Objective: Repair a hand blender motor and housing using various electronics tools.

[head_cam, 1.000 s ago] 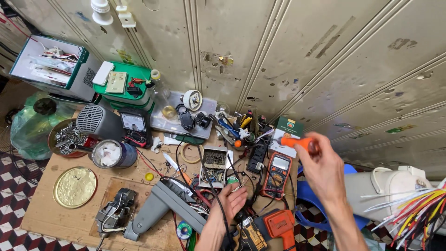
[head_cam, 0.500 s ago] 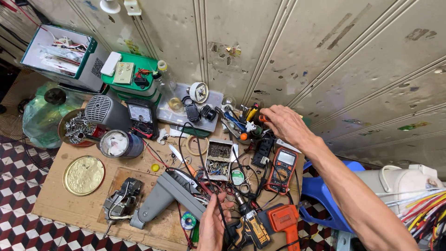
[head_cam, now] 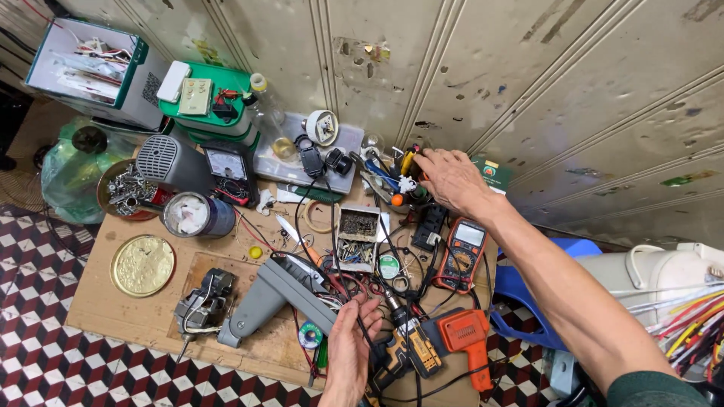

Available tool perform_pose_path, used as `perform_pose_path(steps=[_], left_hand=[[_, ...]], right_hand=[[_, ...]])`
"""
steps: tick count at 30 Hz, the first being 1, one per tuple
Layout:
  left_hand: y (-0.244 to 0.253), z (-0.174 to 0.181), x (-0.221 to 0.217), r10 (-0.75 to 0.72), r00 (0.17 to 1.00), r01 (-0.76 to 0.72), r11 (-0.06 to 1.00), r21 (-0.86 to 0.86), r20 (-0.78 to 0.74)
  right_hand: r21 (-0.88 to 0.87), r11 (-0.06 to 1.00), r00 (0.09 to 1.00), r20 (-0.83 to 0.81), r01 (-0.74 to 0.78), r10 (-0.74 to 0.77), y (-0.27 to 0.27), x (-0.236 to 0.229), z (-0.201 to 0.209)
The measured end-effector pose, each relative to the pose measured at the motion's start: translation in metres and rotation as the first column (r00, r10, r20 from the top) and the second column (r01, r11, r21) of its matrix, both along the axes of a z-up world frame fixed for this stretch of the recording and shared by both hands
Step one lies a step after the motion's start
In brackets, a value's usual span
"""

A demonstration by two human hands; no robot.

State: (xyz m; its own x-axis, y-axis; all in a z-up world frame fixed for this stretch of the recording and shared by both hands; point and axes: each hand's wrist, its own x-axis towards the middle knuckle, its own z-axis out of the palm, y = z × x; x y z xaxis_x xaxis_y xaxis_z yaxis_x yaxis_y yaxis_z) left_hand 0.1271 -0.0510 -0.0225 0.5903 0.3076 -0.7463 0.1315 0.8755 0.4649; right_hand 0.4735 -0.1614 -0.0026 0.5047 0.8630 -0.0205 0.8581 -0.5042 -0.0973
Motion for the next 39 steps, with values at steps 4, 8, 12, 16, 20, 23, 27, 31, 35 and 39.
perform_pose_path(steps=[4,8,12,16,20,23,27,31,35,39], left_hand=[[0.005,0.012,-0.002,-0.168,0.978,0.180,0.978,0.104,-0.121],[0.004,0.027,0.006,-0.294,0.937,0.319,0.941,0.117,-0.190],[0.003,0.027,0.007,-0.273,0.946,0.289,0.954,0.077,-0.175],[0.004,0.023,0.002,-0.258,0.951,0.266,0.964,0.026,-0.171],[0.003,0.032,-0.001,-0.243,0.958,0.248,0.969,0.009,-0.152],[-0.002,0.032,-0.002,-0.260,0.957,0.262,0.965,-0.001,-0.128],[-0.019,0.028,-0.001,-0.294,0.949,0.290,0.956,-0.049,-0.113],[-0.024,0.028,-0.005,-0.271,0.955,0.265,0.962,-0.066,-0.116],[-0.020,0.024,-0.006,-0.227,0.968,0.218,0.972,-0.092,-0.108],[-0.021,0.018,-0.005,-0.222,0.968,0.210,0.972,-0.101,-0.119]], right_hand=[[0.148,0.988,0.976,0.217,-0.046,0.012,-0.003,-0.016,0.005],[0.318,0.898,0.948,-0.010,0.306,-0.319,-0.030,-0.085,0.048],[-0.278,0.658,0.447,-0.548,0.700,-0.707,-0.088,-0.179,-0.026],[-0.475,0.582,0.215,-0.623,0.660,-0.752,-0.068,-0.233,-0.094],[-0.290,0.506,0.156,-0.729,0.812,-0.667,-0.061,-0.235,-0.156],[-0.334,0.407,-0.082,-0.848,0.850,-0.524,-0.067,-0.232,-0.163],[-0.401,0.418,-0.102,-0.810,0.815,-0.578,-0.049,-0.227,-0.111],[-0.402,0.542,0.235,-0.599,0.738,-0.765,-0.043,-0.236,-0.123],[-0.345,0.641,0.410,-0.545,0.686,-0.731,-0.057,-0.242,-0.134],[-0.333,0.423,-0.112,-0.877,0.843,-0.468,-0.072,-0.228,-0.075]])
